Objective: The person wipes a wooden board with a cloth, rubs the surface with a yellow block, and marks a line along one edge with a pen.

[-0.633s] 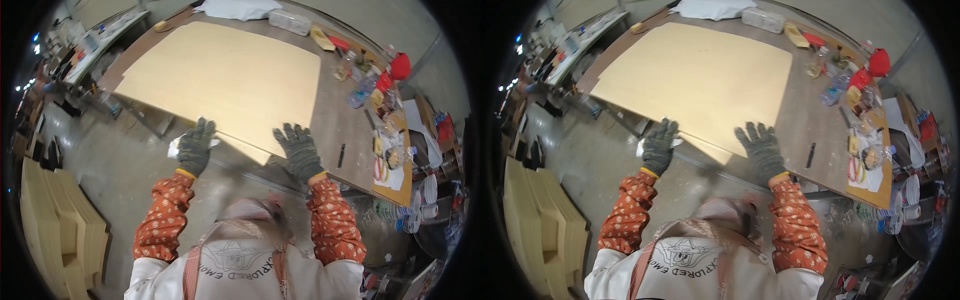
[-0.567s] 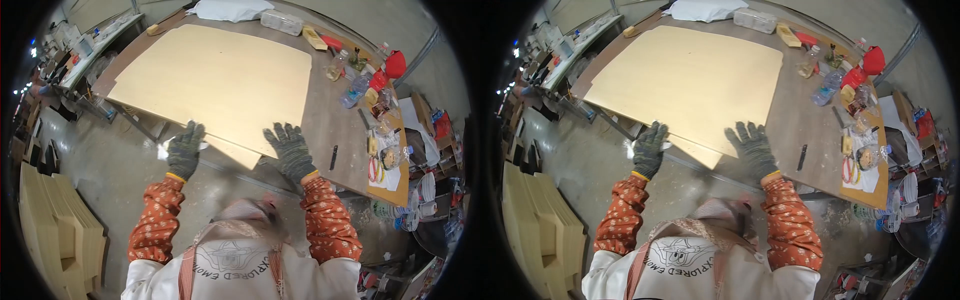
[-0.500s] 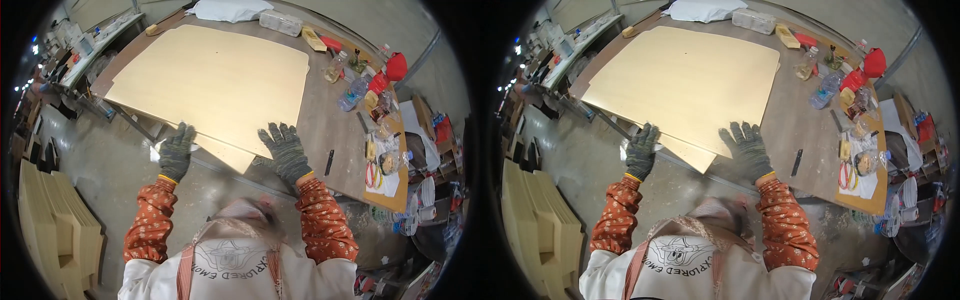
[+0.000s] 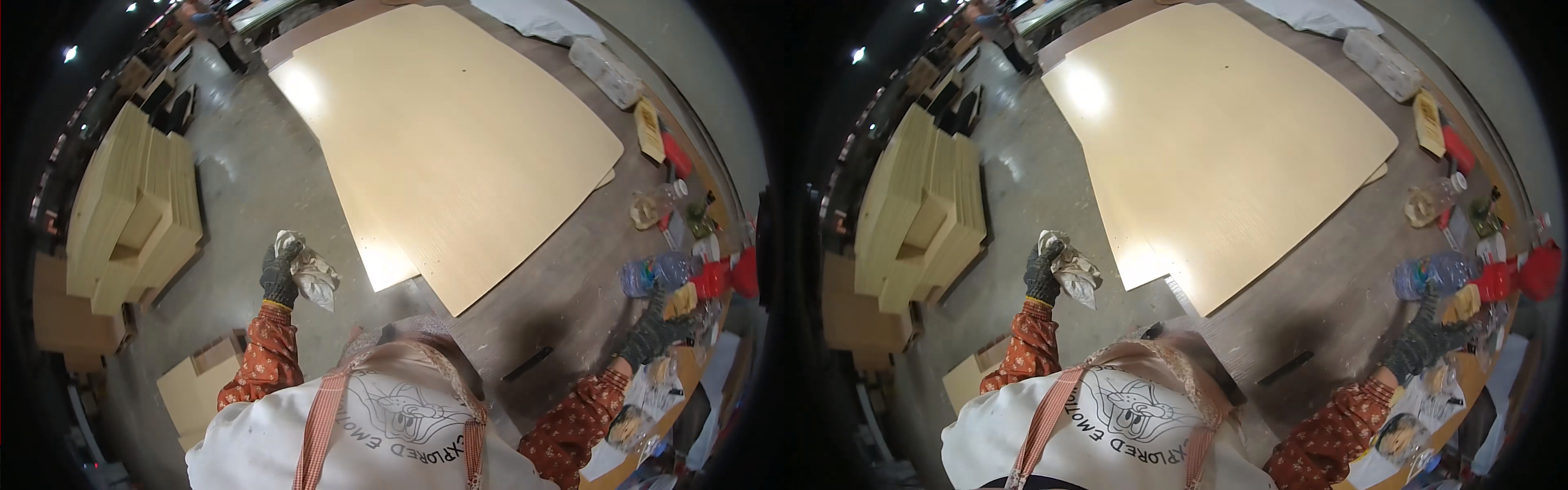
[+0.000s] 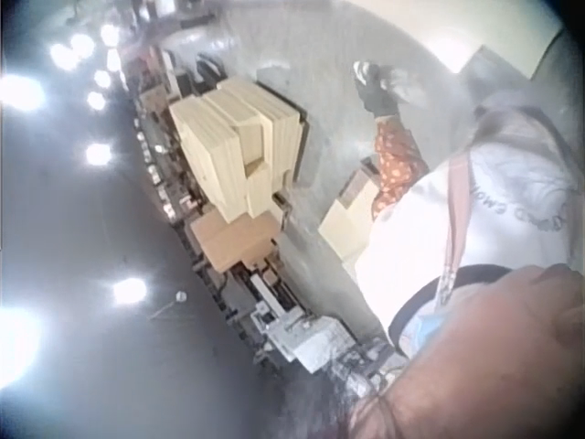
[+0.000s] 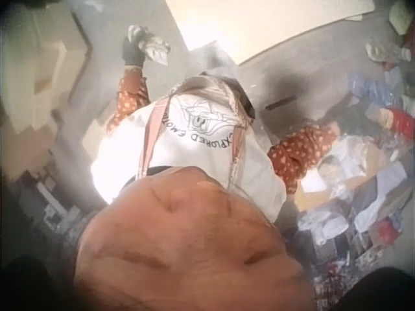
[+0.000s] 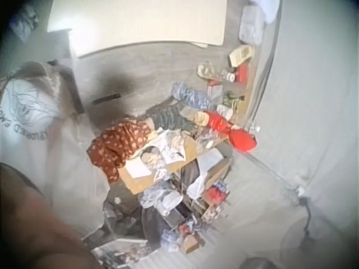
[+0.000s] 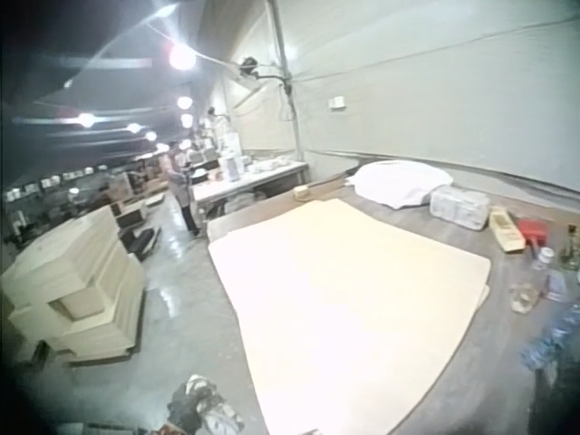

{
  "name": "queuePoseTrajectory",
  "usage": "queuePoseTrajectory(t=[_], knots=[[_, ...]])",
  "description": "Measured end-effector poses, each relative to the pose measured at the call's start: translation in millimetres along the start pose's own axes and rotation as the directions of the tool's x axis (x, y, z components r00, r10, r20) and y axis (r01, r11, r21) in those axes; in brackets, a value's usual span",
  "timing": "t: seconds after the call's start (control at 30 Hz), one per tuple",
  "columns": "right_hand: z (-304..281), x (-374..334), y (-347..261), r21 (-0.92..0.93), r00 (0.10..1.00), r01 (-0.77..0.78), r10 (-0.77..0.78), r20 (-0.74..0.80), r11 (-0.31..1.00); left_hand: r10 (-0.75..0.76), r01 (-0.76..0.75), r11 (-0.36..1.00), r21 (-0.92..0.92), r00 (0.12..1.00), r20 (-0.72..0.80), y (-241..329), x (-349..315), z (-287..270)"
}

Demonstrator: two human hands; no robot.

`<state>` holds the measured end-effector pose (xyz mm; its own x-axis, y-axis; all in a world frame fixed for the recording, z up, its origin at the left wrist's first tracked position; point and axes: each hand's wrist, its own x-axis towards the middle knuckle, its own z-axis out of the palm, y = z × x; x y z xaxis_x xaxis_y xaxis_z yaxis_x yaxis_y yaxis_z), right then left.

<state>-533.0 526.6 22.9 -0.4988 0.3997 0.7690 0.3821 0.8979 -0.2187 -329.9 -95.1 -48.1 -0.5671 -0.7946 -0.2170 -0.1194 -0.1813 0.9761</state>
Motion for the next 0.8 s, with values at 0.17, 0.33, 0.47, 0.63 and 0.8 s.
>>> queuePoseTrajectory(t=[0.17,0.33,0.47,0.63,0.8], knots=[[57,5,33,0.491,0.996,-0.092,0.078,0.048,0.867,-0.107,0.109,0.968,-0.227,0.994,0.022,6,-52,0],[82,-2,18,0.403,0.983,-0.172,0.13,0.13,0.899,-0.037,0.028,0.972,-0.234,0.999,-0.031,29,-78,-3],[86,-8,19,0.355,0.978,-0.169,0.111,0.177,0.92,0.266,-0.249,0.954,0.168,0.96,-0.089,27,-94,8],[84,-11,18,0.306,0.974,-0.135,0.07,0.215,0.942,0.209,-0.197,0.971,0.138,0.975,-0.077,22,-87,19],[73,-18,22,0.227,0.971,-0.083,0.027,0.238,0.97,0.176,-0.175,0.984,0.012,0.984,-0.018,26,-64,28]])
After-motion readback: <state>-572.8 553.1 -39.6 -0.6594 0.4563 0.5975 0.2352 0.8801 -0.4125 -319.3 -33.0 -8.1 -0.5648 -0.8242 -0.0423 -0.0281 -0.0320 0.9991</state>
